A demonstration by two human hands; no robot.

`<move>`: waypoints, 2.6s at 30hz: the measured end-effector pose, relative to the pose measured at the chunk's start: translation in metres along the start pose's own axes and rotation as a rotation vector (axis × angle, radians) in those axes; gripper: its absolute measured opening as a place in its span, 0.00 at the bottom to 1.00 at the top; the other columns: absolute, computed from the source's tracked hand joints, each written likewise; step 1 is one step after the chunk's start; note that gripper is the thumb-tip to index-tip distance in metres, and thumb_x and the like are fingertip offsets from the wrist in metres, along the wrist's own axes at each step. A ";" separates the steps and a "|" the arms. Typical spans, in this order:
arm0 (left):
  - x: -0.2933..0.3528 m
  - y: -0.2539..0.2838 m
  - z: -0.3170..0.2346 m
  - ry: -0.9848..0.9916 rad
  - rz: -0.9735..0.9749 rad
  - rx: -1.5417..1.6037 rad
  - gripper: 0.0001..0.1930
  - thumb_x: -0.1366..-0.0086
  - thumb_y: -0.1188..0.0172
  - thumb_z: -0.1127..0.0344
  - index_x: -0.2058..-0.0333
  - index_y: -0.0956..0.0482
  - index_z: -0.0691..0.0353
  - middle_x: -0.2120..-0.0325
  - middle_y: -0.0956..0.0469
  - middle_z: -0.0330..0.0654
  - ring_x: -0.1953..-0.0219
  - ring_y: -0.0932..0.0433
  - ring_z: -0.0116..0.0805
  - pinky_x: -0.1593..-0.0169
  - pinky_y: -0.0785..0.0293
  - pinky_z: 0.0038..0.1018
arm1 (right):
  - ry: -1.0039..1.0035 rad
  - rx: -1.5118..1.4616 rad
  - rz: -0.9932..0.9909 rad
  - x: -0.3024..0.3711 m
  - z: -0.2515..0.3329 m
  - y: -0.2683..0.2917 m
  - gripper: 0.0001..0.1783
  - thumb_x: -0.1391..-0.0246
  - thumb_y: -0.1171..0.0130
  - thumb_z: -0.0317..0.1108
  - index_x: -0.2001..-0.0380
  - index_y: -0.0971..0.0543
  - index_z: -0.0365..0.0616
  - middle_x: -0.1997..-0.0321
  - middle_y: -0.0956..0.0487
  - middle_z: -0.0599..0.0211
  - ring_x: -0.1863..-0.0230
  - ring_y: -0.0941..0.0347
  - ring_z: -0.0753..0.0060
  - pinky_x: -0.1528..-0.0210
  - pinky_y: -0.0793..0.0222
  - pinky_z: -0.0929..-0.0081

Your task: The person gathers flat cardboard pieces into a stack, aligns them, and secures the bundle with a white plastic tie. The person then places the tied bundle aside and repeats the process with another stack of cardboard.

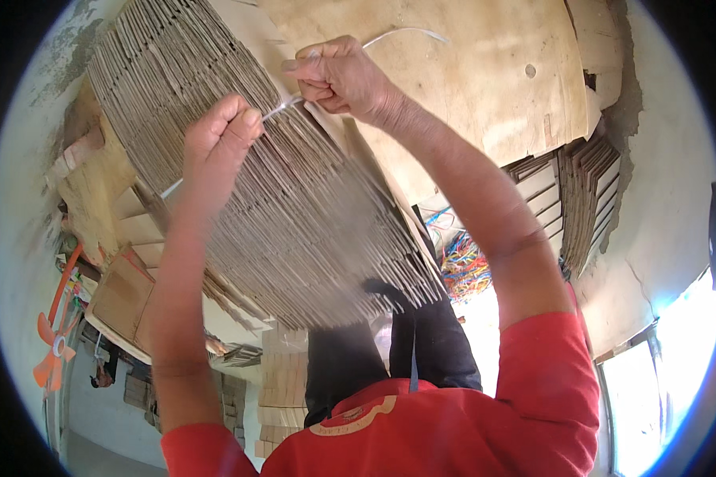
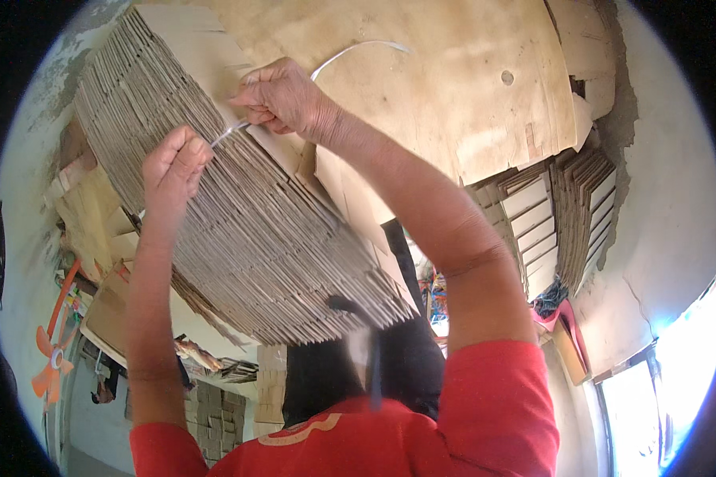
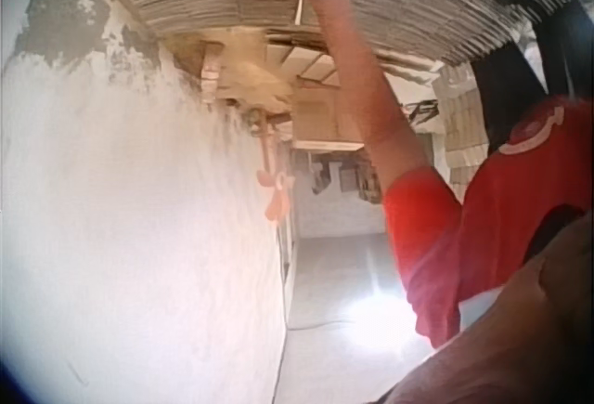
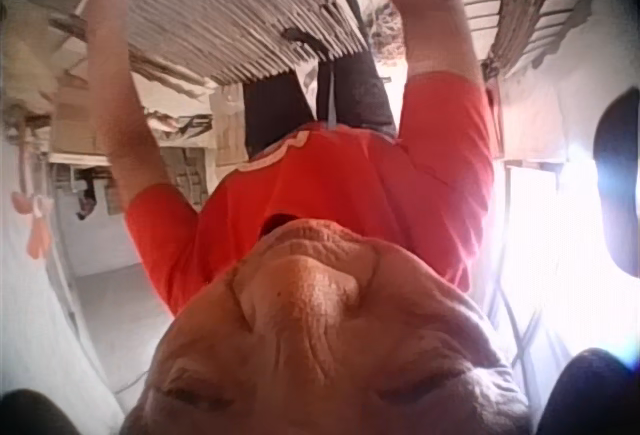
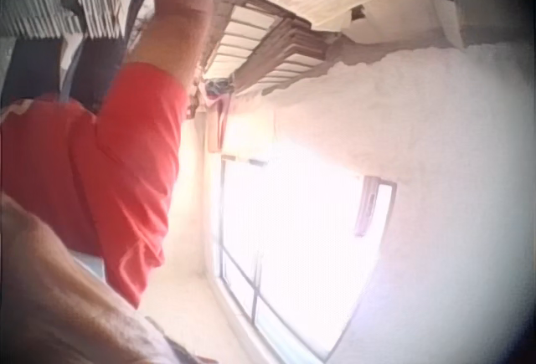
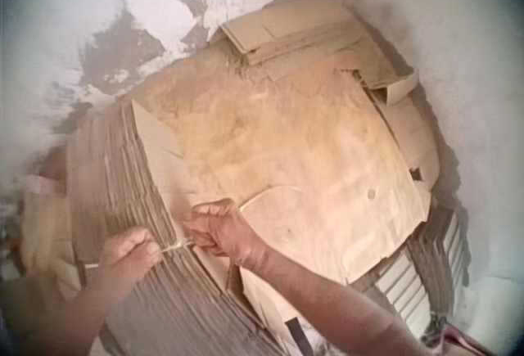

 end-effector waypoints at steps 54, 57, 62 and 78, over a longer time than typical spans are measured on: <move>-0.016 -0.024 -0.047 -0.379 -0.083 -0.777 0.09 0.40 0.43 0.74 0.59 0.22 0.63 0.67 0.23 0.43 0.68 0.24 0.34 0.63 0.29 0.26 | 0.264 -0.642 0.059 0.002 -0.034 -0.003 0.07 0.51 0.37 0.25 0.68 0.18 0.33 0.73 0.18 0.61 0.78 0.26 0.79 0.78 0.33 0.86; -0.008 -0.023 -0.043 -0.451 -0.202 -0.916 0.04 0.40 0.41 0.72 0.66 0.23 0.64 0.74 0.24 0.39 0.74 0.26 0.32 0.70 0.31 0.25 | 0.208 -0.675 0.047 0.001 -0.035 -0.002 0.08 0.52 0.37 0.24 0.67 0.18 0.31 0.72 0.18 0.59 0.78 0.25 0.77 0.76 0.29 0.85; -0.013 -0.012 -0.017 0.011 -0.020 -0.200 0.06 0.39 0.38 0.68 0.70 0.23 0.65 0.79 0.27 0.31 0.82 0.36 0.17 0.79 0.42 0.17 | 0.184 -0.601 0.253 -0.002 -0.026 0.006 0.08 0.56 0.37 0.18 0.68 0.19 0.29 0.72 0.18 0.55 0.76 0.23 0.74 0.71 0.22 0.80; -0.035 -0.005 -0.010 0.116 0.031 -0.234 0.13 0.34 0.48 0.70 0.53 0.23 0.67 0.80 0.31 0.31 0.85 0.43 0.12 0.83 0.47 0.13 | 0.960 0.549 -0.694 0.034 0.011 -0.015 0.08 0.65 0.41 0.18 0.78 0.23 0.41 0.78 0.23 0.66 0.74 0.24 0.63 0.74 0.29 0.73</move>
Point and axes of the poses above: each hand's wrist, its own x-axis away from the middle knuckle, its own y-axis out of the back of the hand, z = x × y, the point moved 6 cm from there along -x, towards the middle knuckle
